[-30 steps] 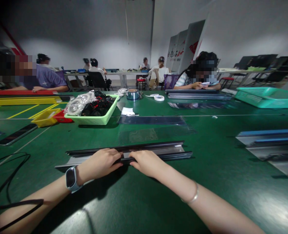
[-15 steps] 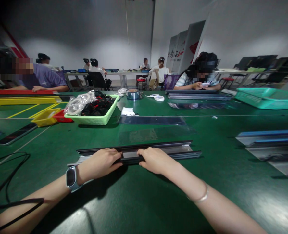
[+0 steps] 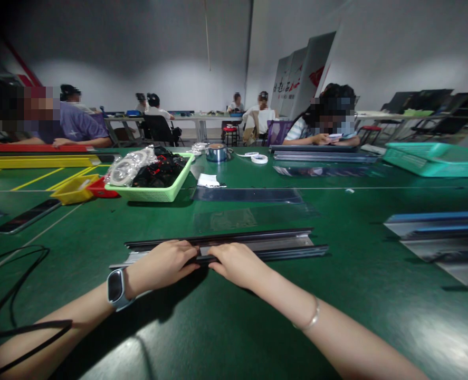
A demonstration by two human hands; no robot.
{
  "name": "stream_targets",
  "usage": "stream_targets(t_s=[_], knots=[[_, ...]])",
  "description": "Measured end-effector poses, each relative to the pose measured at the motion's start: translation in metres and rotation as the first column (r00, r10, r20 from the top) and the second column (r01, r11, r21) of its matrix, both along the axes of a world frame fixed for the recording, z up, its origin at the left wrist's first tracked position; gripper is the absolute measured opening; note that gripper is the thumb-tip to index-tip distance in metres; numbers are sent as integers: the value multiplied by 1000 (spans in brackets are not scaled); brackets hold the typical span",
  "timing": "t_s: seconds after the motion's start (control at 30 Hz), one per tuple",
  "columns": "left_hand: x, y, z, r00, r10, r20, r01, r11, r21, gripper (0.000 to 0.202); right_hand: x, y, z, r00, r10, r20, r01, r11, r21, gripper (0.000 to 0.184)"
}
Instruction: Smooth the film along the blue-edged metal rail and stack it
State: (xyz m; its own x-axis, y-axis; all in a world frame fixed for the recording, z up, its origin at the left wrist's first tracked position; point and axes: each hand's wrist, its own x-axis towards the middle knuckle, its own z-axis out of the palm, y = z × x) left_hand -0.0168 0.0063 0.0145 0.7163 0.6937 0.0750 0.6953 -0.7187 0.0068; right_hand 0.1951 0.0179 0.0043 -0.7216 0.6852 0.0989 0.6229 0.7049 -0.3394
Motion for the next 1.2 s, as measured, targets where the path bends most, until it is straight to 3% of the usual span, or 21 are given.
stream_targets(t_s=[0.37,0.7,0.83,1.0,1.2], knots=[[0,-1,0,1000,0,11,0,1000,0,26,11,-2,17,988,-111,109,120,990,-76,22],[2,0,-4,999,-30,30,30,1000,5,26,21,2,29,983,-115,145,135,982,-132,24],[3,-1,-3,999,-24,34,25,1000,-15,25,20,0,29,989,-94,116,105,990,-92,24],[4,-2,-1,999,-21,33,22,999,-38,23,11,-2,21,1000,-26,6,26,997,-70,39],[2,-1,-2,998,-34,59,36,999,-28,24,5,-3,13,997,-58,54,64,991,-120,29]])
